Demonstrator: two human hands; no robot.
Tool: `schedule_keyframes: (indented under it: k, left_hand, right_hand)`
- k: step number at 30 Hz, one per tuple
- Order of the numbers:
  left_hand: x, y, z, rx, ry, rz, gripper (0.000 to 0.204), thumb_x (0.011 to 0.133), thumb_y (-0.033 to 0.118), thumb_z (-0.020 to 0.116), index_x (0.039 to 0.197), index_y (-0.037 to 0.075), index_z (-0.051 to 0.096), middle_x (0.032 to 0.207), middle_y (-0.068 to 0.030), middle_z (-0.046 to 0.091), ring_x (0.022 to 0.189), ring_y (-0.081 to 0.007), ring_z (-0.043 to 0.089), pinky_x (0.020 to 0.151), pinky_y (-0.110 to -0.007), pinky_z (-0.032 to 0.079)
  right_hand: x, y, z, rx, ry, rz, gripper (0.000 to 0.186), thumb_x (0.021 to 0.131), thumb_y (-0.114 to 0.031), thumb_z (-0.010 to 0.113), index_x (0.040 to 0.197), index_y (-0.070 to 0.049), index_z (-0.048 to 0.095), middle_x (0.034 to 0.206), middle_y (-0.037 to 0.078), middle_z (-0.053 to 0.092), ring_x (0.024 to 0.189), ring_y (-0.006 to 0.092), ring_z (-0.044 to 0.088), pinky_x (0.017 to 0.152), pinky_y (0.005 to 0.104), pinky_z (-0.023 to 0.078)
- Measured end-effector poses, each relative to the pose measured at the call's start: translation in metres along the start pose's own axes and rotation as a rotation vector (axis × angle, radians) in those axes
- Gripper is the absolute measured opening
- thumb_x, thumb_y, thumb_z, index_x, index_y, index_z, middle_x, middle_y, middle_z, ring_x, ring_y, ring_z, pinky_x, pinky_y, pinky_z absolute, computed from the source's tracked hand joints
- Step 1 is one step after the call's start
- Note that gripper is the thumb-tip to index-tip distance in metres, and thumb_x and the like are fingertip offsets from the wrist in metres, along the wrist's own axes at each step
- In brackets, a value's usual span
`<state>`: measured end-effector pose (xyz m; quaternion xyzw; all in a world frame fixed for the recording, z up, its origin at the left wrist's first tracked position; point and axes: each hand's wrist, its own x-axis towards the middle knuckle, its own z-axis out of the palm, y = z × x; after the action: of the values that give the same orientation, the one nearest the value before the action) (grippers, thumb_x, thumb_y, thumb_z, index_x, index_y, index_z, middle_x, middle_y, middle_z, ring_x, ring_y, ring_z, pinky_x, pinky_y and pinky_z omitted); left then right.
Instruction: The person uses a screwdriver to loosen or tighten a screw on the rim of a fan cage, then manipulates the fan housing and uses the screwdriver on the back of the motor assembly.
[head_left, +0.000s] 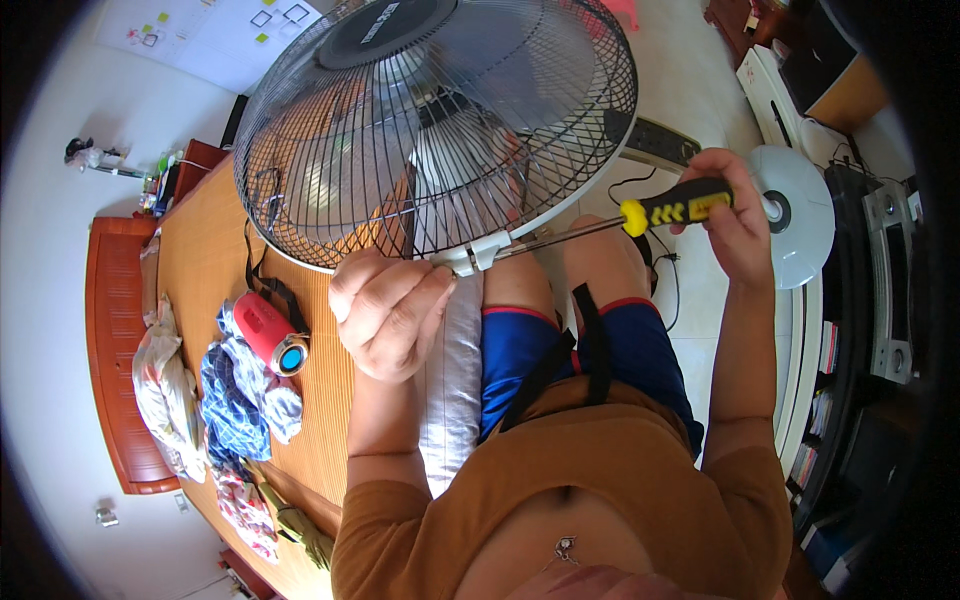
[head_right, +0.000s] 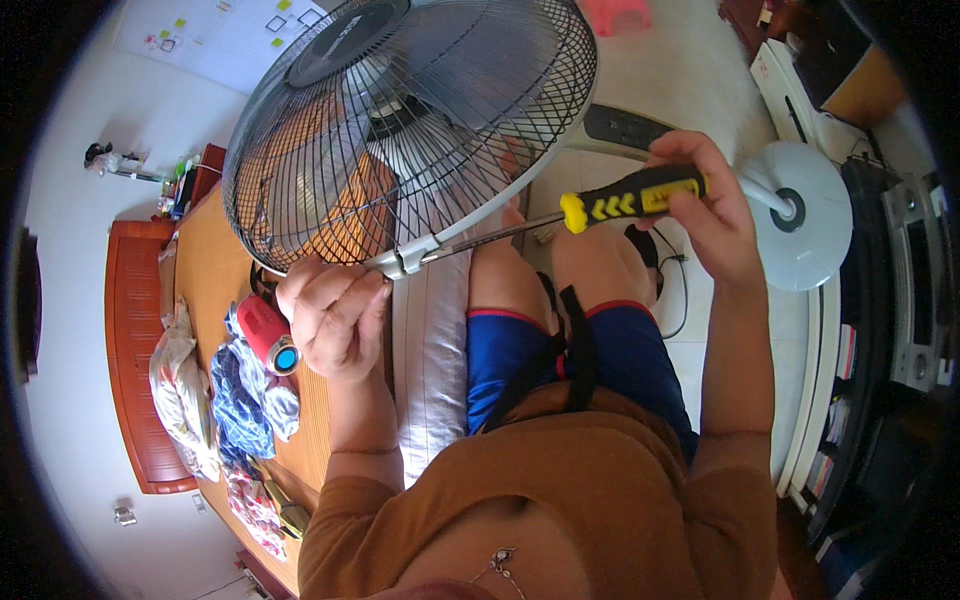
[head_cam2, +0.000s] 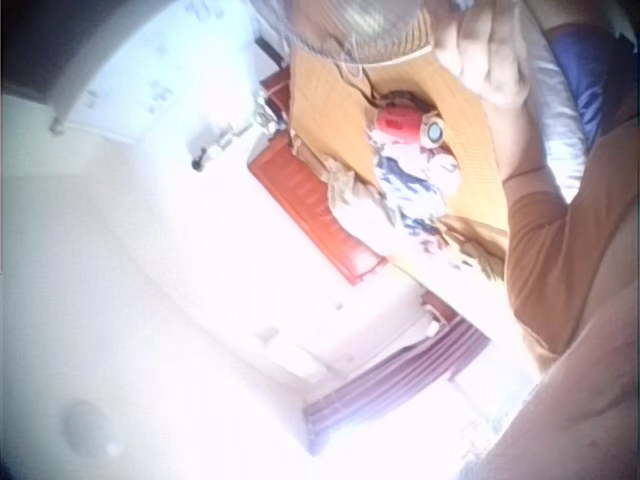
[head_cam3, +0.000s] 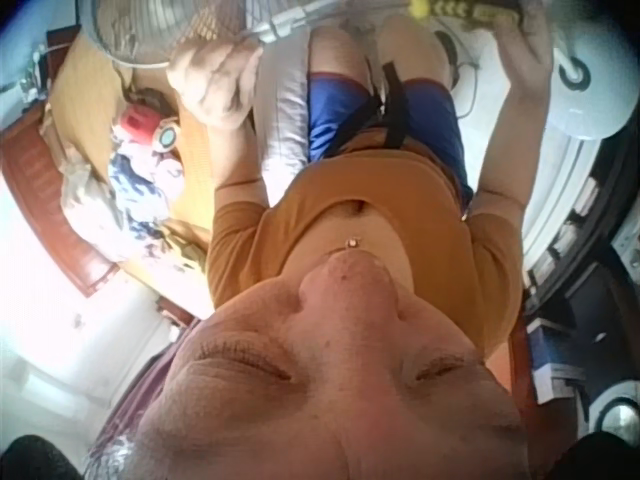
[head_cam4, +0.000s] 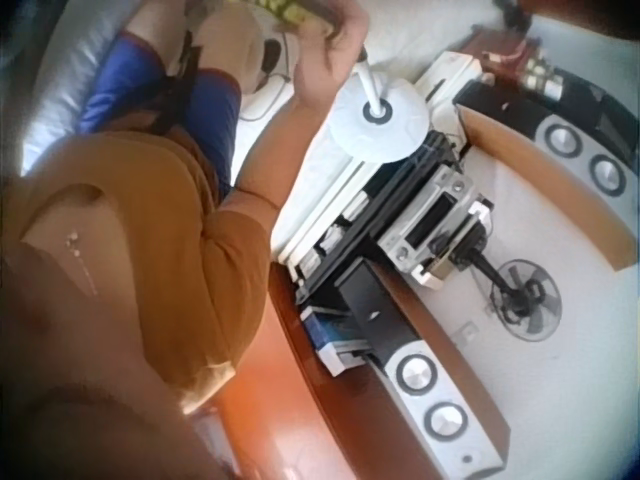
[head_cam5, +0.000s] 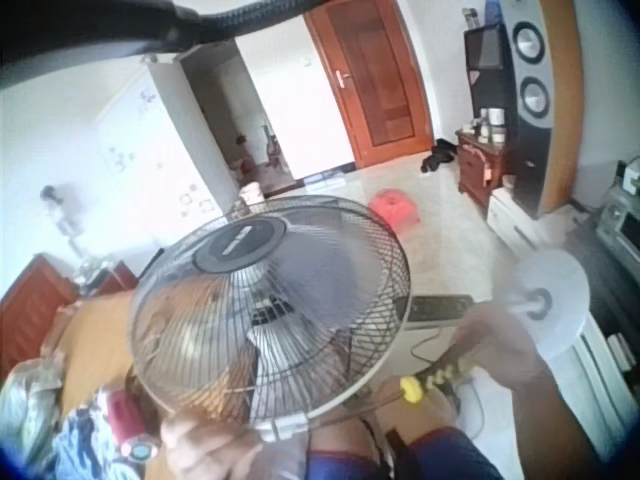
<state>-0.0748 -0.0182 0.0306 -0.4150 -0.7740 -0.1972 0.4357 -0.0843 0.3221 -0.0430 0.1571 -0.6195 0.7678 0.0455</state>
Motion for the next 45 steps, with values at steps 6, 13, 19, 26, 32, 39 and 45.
schedule_keyframes:
  k: [6, 13, 19, 26, 32, 39, 45]
  left_hand:
    - [-0.004, 0.001, 0.000, 0.038, -0.007, -0.003, 0.027, 0.056, 0.004, 0.075, 0.082, 0.003, 0.068, 0.083, -0.0058, 0.060, 0.077, -0.0209, 0.052, 0.066, -0.033, 0.045]
    - [-0.002, 0.002, 0.001, 0.000, 0.006, -0.014, 0.026, 0.057, 0.005, 0.075, 0.082, 0.003, 0.068, 0.083, -0.0057, 0.060, 0.077, -0.0211, 0.052, 0.068, -0.033, 0.045]
    - [-0.003, 0.002, -0.001, -0.018, -0.020, -0.042, 0.020, 0.066, 0.005, 0.075, 0.083, 0.003, 0.065, 0.082, -0.0070, 0.059, 0.077, -0.0241, 0.053, 0.071, -0.036, 0.044]
    - [-0.005, -0.002, -0.002, -0.016, 0.013, -0.018, 0.022, 0.063, 0.006, 0.075, 0.083, 0.004, 0.066, 0.083, -0.0068, 0.060, 0.076, -0.0236, 0.053, 0.068, -0.035, 0.044]
    - [-0.005, -0.009, 0.001, -0.025, 0.090, 0.006, 0.026, 0.057, 0.011, 0.069, 0.080, 0.000, 0.068, 0.083, -0.0066, 0.061, 0.075, -0.0207, 0.053, 0.065, -0.036, 0.048]
    - [-0.006, -0.009, 0.001, -0.061, 0.113, 0.024, 0.022, 0.053, 0.012, 0.064, 0.072, 0.001, 0.065, 0.082, -0.0057, 0.059, 0.079, -0.0201, 0.055, 0.070, -0.033, 0.052]
    - [-0.014, -0.011, 0.007, -0.093, 0.169, 0.009, 0.028, 0.056, 0.018, 0.062, 0.079, 0.004, 0.070, 0.084, -0.0051, 0.061, 0.079, -0.0192, 0.053, 0.070, -0.035, 0.049]
  right_hand:
    - [0.009, 0.001, 0.026, 0.099, 0.107, -0.156, 0.046, 0.086, -0.024, 0.055, 0.122, -0.002, 0.036, 0.100, 0.010, 0.054, 0.089, 0.0185, 0.060, 0.080, 0.0288, 0.050]
    - [-0.001, 0.010, 0.000, 0.113, 0.037, 0.057, 0.038, 0.088, -0.022, 0.054, 0.118, -0.004, 0.038, 0.109, 0.014, 0.050, 0.101, 0.0220, 0.053, 0.092, 0.0354, 0.044]
    - [0.002, 0.006, 0.014, 0.328, -0.086, -0.206, 0.034, 0.089, -0.019, 0.048, 0.118, -0.004, 0.039, 0.107, 0.013, 0.051, 0.101, 0.0227, 0.054, 0.091, 0.0375, 0.044]
    - [0.013, 0.000, 0.030, 0.375, 0.229, 0.108, 0.033, 0.089, -0.019, 0.053, 0.116, -0.006, 0.041, 0.103, 0.010, 0.052, 0.096, 0.0243, 0.055, 0.081, 0.0377, 0.049]
    - [0.002, 0.009, 0.004, 0.107, -0.069, -0.081, 0.047, 0.086, -0.036, 0.058, 0.115, -0.004, 0.039, 0.106, 0.015, 0.049, 0.091, 0.0244, 0.056, 0.071, 0.0356, 0.050]
    - [0.003, 0.010, 0.026, 0.111, 0.168, -0.184, 0.048, 0.086, -0.036, 0.059, 0.117, -0.006, 0.037, 0.100, 0.016, 0.047, 0.076, 0.0222, 0.058, 0.067, 0.0319, 0.051]
    - [-0.002, 0.009, -0.004, 0.100, -0.002, 0.083, 0.050, 0.086, -0.044, 0.057, 0.113, -0.007, 0.038, 0.088, 0.013, 0.048, 0.067, 0.0213, 0.056, 0.055, 0.0303, 0.050]
